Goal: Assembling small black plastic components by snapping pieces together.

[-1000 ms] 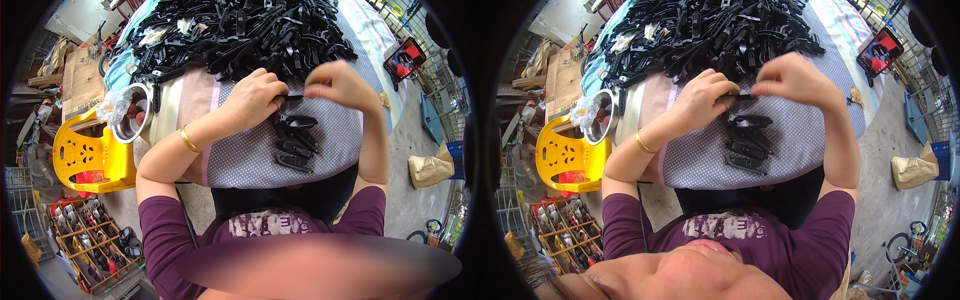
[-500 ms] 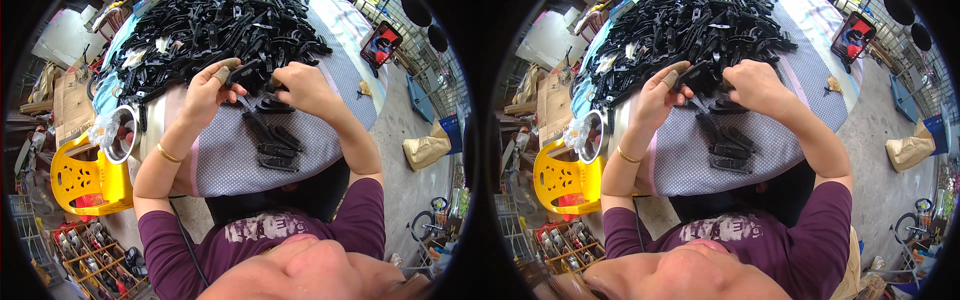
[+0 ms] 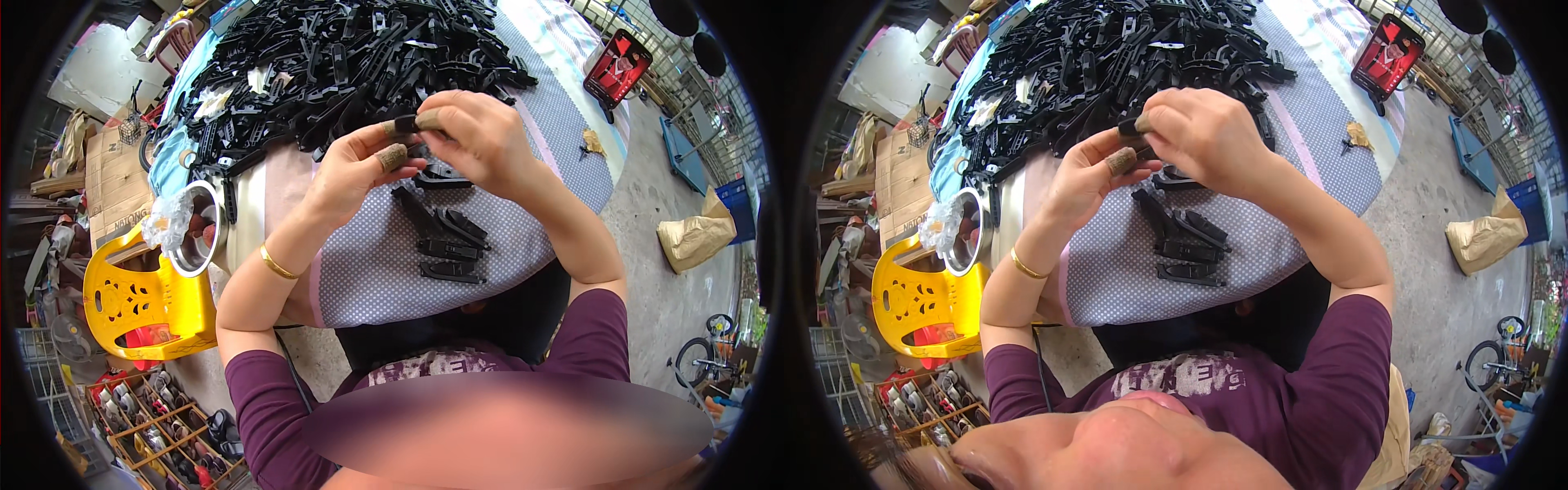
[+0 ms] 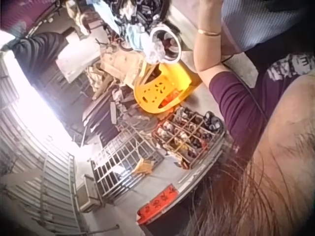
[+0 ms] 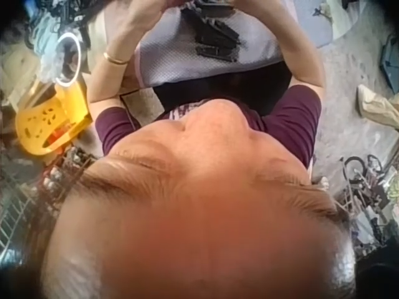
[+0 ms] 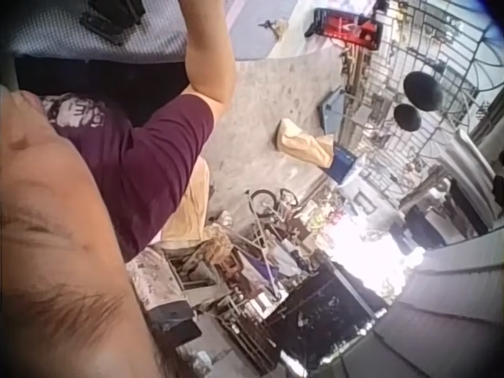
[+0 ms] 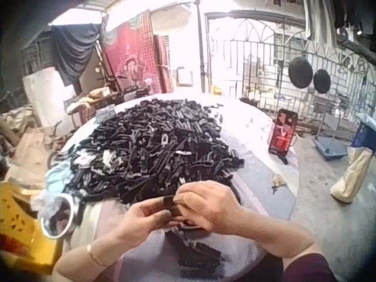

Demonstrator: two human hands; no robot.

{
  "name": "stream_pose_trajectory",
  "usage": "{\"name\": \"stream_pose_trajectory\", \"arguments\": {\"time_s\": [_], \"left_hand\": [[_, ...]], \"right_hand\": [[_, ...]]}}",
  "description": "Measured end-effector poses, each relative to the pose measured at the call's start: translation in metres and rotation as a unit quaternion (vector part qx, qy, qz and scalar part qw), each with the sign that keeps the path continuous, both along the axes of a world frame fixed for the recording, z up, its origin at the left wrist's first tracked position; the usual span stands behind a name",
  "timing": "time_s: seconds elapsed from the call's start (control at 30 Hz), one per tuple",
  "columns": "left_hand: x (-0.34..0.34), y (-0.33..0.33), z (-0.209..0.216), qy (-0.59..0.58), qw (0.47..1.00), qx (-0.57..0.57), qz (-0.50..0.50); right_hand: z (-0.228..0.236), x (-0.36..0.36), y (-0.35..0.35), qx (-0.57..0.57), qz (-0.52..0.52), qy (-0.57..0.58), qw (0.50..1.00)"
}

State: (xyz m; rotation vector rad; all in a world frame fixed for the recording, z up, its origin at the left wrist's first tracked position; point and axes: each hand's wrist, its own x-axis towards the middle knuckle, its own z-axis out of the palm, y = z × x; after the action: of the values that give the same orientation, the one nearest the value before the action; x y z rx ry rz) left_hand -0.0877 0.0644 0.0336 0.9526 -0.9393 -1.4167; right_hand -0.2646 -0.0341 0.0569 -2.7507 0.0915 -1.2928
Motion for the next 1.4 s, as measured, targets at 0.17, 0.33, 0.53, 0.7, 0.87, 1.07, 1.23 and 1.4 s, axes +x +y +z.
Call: {"name": "stream_pose_trajectory", "arguments": {"time_s": [0.17, 0.33, 0.53, 0.7, 0.87, 1.07, 1.23, 1.4], "left_hand": [[-0.003, 0.000, 0.005, -0.035, 0.997, 0.032, 0.062], [0.001, 0.003, 0.012, 0.031, 0.995, 0.013, 0.092], [0.000, 0.003, 0.010, 0.037, 0.998, 0.042, 0.028], [0.001, 0.002, 0.006, -0.080, 0.997, 0.002, 0.017], [-0.004, 0.004, 0.014, -0.177, 0.982, -0.054, 0.040], [-0.009, 0.011, 0.013, -0.494, 0.807, -0.288, 0.145], [-0.005, 0.009, 0.010, -0.484, 0.811, -0.297, 0.140], [0.014, 0.007, 0.033, -0.559, 0.797, -0.219, 0.070]], "right_hand": [[0.002, -0.001, -0.001, 0.097, 0.057, -0.009, 0.994], [-0.001, 0.003, 0.001, -0.016, 0.033, 0.009, 0.999], [-0.006, 0.005, 0.002, -0.065, 0.035, 0.022, 0.997], [-0.007, 0.005, 0.002, -0.058, 0.042, 0.036, 0.997], [0.002, 0.010, 0.003, 0.076, -0.020, -0.042, 0.996], [0.005, -0.005, 0.001, 0.298, 0.028, 0.184, 0.936], [0.002, -0.002, 0.007, 0.167, -0.001, 0.128, 0.978], [0.006, -0.005, -0.008, 0.235, -0.018, 0.221, 0.946]]}}
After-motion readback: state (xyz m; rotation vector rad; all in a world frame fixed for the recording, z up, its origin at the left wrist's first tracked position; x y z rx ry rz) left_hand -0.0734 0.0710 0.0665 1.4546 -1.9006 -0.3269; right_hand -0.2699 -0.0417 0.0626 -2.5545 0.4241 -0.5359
